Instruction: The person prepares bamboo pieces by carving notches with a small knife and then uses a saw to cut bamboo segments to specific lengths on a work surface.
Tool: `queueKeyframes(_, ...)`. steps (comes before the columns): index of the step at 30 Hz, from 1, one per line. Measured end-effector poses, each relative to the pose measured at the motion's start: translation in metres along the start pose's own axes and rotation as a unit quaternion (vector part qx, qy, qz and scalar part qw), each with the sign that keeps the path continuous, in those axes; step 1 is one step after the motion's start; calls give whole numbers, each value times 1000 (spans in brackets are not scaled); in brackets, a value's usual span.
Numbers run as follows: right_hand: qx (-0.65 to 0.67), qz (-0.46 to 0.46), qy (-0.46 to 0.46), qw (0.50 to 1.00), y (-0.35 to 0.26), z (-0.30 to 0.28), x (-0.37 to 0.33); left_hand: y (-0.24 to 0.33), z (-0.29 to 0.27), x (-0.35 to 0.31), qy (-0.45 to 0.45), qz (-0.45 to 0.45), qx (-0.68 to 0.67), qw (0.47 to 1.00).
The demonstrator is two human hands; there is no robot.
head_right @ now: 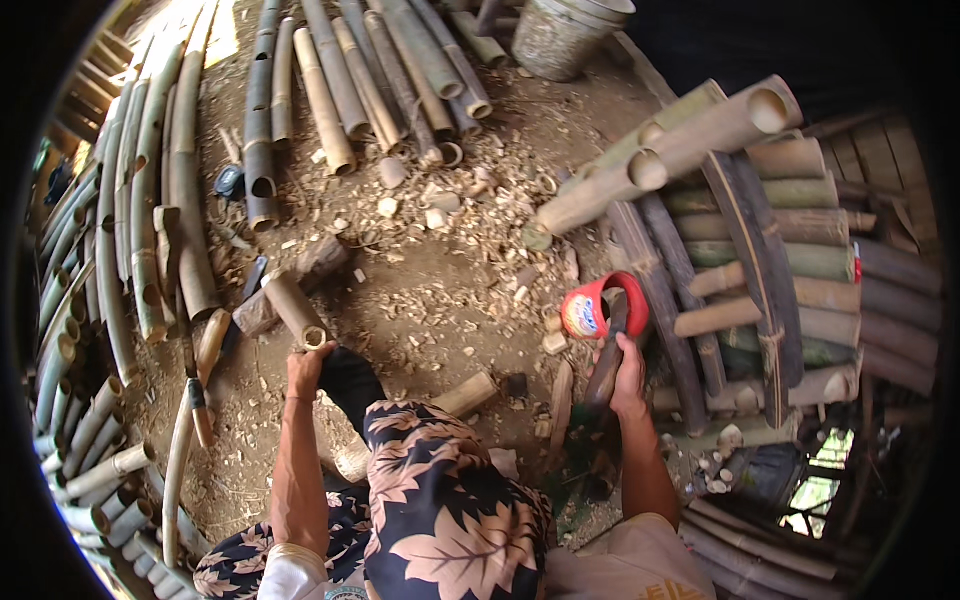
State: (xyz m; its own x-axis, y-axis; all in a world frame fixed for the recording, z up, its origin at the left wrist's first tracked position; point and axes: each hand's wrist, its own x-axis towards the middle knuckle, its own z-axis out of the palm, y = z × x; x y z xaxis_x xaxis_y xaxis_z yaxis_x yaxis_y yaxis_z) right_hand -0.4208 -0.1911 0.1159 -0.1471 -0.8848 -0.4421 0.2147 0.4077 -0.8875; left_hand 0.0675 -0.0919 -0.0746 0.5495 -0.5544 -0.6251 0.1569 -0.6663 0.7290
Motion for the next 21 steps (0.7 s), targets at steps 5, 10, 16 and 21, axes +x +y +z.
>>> queueKeyframes(5, -173, 49, 27, 983, -24, -39, 35, 16, 2, -24, 0, -39, 13, 999)
queueKeyframes(10, -222, 211, 19, 952, -5, -105, 128, 16, 14, -36, 83, -2, 72, 994)
queueKeyframes(16, -178, 247, 49, 951, -36, -90, 123, 5, 10, -26, 95, -28, 45, 994)
queueKeyframes(21, -243, -46, -46, 968, -56, 44, 5, 3, -5, -40, 109, -54, 40, 992)
